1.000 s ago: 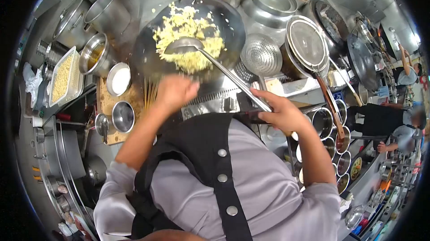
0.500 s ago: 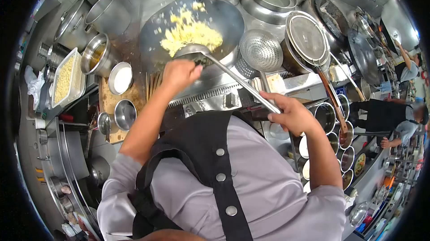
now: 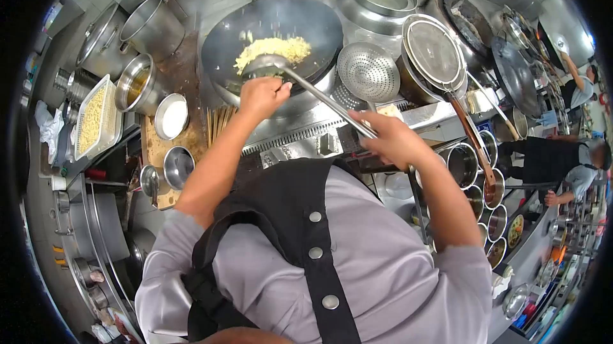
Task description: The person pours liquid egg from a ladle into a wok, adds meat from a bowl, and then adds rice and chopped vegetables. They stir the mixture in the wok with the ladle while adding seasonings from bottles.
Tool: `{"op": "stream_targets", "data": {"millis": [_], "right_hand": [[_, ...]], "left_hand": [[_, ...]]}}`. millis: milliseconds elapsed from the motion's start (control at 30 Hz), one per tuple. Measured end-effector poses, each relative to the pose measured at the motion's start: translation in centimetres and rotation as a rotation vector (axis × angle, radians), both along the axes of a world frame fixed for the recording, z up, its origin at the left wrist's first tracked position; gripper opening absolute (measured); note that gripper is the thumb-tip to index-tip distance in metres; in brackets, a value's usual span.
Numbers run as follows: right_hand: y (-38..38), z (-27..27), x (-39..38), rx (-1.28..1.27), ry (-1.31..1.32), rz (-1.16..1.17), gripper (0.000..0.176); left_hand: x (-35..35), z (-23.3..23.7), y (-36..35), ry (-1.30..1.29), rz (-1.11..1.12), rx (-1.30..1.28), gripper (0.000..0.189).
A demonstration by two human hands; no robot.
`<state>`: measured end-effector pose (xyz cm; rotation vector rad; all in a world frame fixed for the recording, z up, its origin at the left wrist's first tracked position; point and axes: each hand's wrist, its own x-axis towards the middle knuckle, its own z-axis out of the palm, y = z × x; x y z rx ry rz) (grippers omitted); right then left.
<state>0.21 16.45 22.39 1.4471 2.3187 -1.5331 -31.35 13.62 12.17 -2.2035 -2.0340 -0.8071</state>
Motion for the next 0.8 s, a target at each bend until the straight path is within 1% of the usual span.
{"op": "stream_targets", "data": {"millis": [33, 67, 100, 133, 167, 200, 267, 333, 400, 433, 467, 500, 533, 567, 600, 667, 700, 733, 767, 800], "right_hand": [[0.7, -1.7, -2.0, 0.086, 0.011, 0.01, 0.067], [1.2, -2.0, -4.4, 0.049, -0.072, -0.03, 0.065], [2.8, -7.5, -5.2, 0.355, 0.065, 0.056, 0.064], [2.3, -6.8, -6.2, 0.324, 0.07, 0.03, 0.065], [1.9, -6.0, -5.2, 0.345, 0.094, 0.066, 0.065], [1.5, -4.8, -3.7, 0.369, 0.117, 0.105, 0.065], [0.4, -1.0, 0.4, 0.023, 0.087, -0.003, 0.063], [0.0, -0.2, 4.3, -0.136, 0.181, -0.011, 0.062], [0.6, -0.3, 3.3, -0.162, 0.149, -0.001, 0.062], [0.9, -0.8, 1.1, 0.02, 0.059, 0.03, 0.062], [1.4, -1.8, -0.7, 0.201, -0.034, 0.059, 0.062], [3.0, -6.5, -1.6, 0.489, 0.055, 0.109, 0.061], [4.4, -10.4, -2.5, 0.782, 0.147, 0.169, 0.061], [2.5, -5.0, -4.3, 0.22, 0.036, -0.036, 0.06], [1.9, -4.7, -3.8, 0.224, 0.036, -0.032, 0.06], [1.2, -4.6, -2.5, -0.055, 0.455, -0.275, 0.06], [1.3, -4.8, -2.0, 0.048, 0.399, -0.306, 0.061], [1.8, -4.9, -2.1, 0.036, 0.415, -0.382, 0.06], [2.1, -4.9, -3.1, 0.078, 0.416, -0.388, 0.058], [2.5, -4.7, -4.7, 0.134, 0.426, -0.394, 0.056]], "left_hand": [[0.4, -1.5, 0.2, -0.004, 0.057, 0.005, 0.043], [0.8, -2.1, 0.3, -0.011, 0.118, 0.013, 0.043], [1.7, -1.7, -1.7, 0.012, 0.089, -0.052, 0.042], [2.1, -3.2, -3.7, 0.048, 0.047, -0.061, 0.041], [2.6, -3.3, -6.2, 0.072, 0.018, -0.114, 0.039], [2.6, -3.9, -8.4, 0.041, -0.096, -0.025, 0.037], [2.4, -0.6, -8.8, 0.058, -0.086, -0.044, 0.037], [0.5, 1.8, -5.3, 0.118, -0.045, -0.005, 0.038], [-0.6, 1.2, -1.3, 0.012, -0.044, 0.047, 0.039], [-0.4, -0.1, -0.5, 0.012, -0.048, 0.049, 0.039], [-0.1, -1.9, 0.1, 0.0, 0.009, 0.118, 0.041], [0.5, -2.9, 0.4, -0.018, 0.07, 0.189, 0.042], [1.2, -3.0, -1.0, -0.025, 0.077, 0.199, 0.042], [2.1, -3.0, -4.0, -0.002, 0.027, 0.062, 0.043], [2.4, -2.5, -5.8, 0.024, -0.021, -0.074, 0.043], [2.4, -0.5, -6.3, 0.053, 0.0, -0.077, 0.044], [2.6, -0.4, -6.8, 0.073, 0.012, -0.096, 0.044], [1.6, -0.5, -5.2, 0.072, 0.014, 0.054, 0.045], [0.6, 0.4, -3.3, 0.043, 0.03, 0.003, 0.04], [-0.5, -0.3, -1.3, 0.0, 0.036, 0.076, 0.039]]}}
